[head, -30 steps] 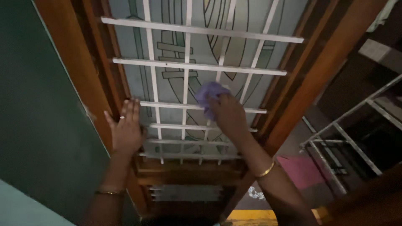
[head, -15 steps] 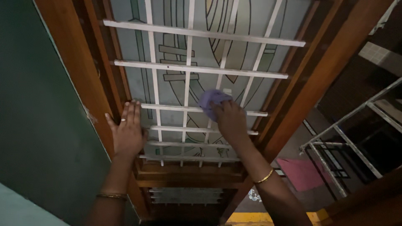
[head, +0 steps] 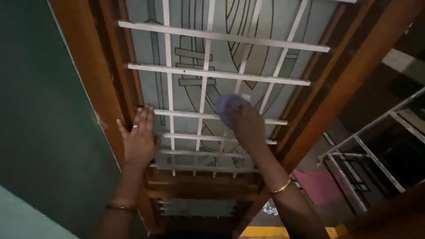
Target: The person wipes the glass panes of a wooden door with a purple cloth. They systematically clean the individual panes behind the white grid and the wooden frame.
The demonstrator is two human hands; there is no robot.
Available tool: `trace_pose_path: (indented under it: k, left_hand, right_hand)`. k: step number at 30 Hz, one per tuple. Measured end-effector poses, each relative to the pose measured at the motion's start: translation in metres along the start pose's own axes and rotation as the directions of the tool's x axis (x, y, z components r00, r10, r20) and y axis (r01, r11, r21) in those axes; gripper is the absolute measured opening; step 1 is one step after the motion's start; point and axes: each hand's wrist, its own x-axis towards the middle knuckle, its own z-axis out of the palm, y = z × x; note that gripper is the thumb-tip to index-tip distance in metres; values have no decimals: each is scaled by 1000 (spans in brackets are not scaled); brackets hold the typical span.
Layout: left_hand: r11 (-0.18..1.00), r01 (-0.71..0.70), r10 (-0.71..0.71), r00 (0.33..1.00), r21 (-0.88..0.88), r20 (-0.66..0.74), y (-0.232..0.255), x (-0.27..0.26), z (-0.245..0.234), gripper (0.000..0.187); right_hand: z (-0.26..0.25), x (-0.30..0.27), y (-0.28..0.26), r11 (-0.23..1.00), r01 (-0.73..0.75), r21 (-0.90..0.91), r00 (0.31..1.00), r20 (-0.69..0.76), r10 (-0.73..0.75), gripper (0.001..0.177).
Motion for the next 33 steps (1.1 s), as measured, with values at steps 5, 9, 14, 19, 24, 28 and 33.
trace_pose_path:
  k: [5, 9, 14, 19, 24, 28, 33]
  left_hand:
    - [996, -8, 7, 1000, 84, 13, -1, 2, 2, 103]
    - [999, -8, 7, 1000, 43, 30, 0, 1, -1, 104]
    - [1000, -9, 9, 999, -14, 39, 0, 3, -3, 107]
    - [1000, -2, 1, 999, 31, 41, 1, 2, -3, 103]
    - [997, 4, -13, 994, 78, 111, 1, 6, -7, 106]
    - [997, 7, -16, 993, 76, 119, 3, 2, -9, 107]
    - [999, -4, -1, 996, 53, 85, 1, 1, -6, 106]
  right_hand:
    - [-33, -2, -23, 989, 42, 142, 997, 61, -51, 31]
    - [-24, 21, -48, 966, 229, 118, 969, -125, -214, 46]
    - [3, 60, -50, 988, 152, 27, 963, -230, -142, 53]
    - [29, 35, -60, 986, 148, 81, 982, -129, -137, 42]
    - [32, 16, -62, 982, 185, -30, 981, -58, -186, 45]
    - [24, 44, -54, 981, 182, 74, 974, -149, -169, 38]
    - [17, 62, -55, 991, 127, 38, 964, -240, -115, 45]
